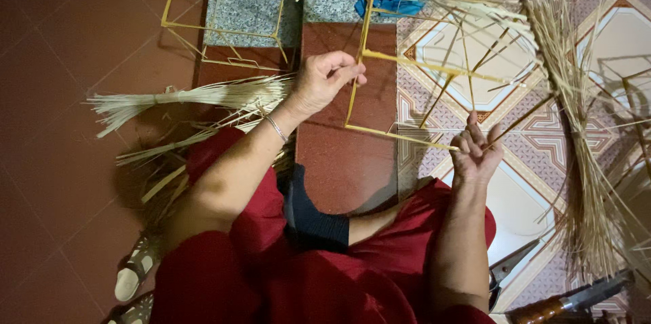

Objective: The person weaves dried palm leaves into a rectangular basket frame, threading strands through the structure and securing them by hand. The person adjusts the frame and continues weaving to build up the sides.

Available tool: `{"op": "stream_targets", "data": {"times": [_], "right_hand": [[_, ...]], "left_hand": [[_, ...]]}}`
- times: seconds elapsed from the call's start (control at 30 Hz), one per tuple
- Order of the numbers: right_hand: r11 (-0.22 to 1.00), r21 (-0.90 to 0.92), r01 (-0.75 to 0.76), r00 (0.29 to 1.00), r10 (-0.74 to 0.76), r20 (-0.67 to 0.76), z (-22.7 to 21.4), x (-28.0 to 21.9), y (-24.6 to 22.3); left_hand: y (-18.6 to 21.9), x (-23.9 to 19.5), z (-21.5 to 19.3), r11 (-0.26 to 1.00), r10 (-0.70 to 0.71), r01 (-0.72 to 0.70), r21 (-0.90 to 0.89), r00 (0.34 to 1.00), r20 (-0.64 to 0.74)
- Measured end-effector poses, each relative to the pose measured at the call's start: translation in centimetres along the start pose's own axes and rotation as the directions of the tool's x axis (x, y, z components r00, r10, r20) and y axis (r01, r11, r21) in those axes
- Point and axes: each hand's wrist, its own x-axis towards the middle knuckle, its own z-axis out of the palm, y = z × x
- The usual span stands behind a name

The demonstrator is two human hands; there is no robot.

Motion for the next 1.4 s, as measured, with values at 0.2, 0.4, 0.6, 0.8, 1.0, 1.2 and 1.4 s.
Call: {"op": "stream_targets", "data": {"times": [0.2, 0.4, 0.6, 0.8, 1.0, 1.2, 1.4], "right_hand": [[0.989, -0.137, 0.063, 0.979, -0.034, 0.203, 2.5, -2.9, 2.2], [0.998, -0.007, 0.058, 0.968, -0.054, 0.246, 0.7, -2.3, 0.6], [0.99, 0.138, -0.018, 0.932, -0.033, 0.361, 0.5, -1.5, 0.0], [0.976, 0.218, -0.015, 0.913, -0.076, 0.401, 1.6, -0.8, 0.1], [0.971, 0.236, 0.034, 0.867, -0.146, 0.477, 4.3, -0.1, 0.8], [0.995, 0.056, 0.084, 0.908, -0.1, 0.407, 7.1, -1.3, 2.7], [0.911, -0.369, 0.183, 0.9, -0.004, 0.435, 8.6, -3.0, 3.2]], "left_hand": [[0.1, 1.2, 1.4, 0.939, 0.334, -0.32, 0.128, 0.936, -0.111], [-1.0, 1.5, 1.3, 0.95, -0.195, 0.225, -0.219, 0.969, 0.151], [-2.4, 0.0, -0.4, 0.98, -0.122, 0.177, -0.094, 0.899, 0.421], [-3.1, -0.2, 0.7, 0.977, -0.203, 0.213, 0.01, 0.913, 0.354], [-1.9, 1.0, 0.8, 0.974, -0.04, 0.065, -0.215, 0.992, 0.12], [-0.3, 1.5, 2.0, 0.766, 0.488, -0.321, 0.558, 0.855, -0.178], [-0.7, 1.8, 1.4, 0.961, 0.221, -0.191, 0.201, 0.966, -0.137]]}}
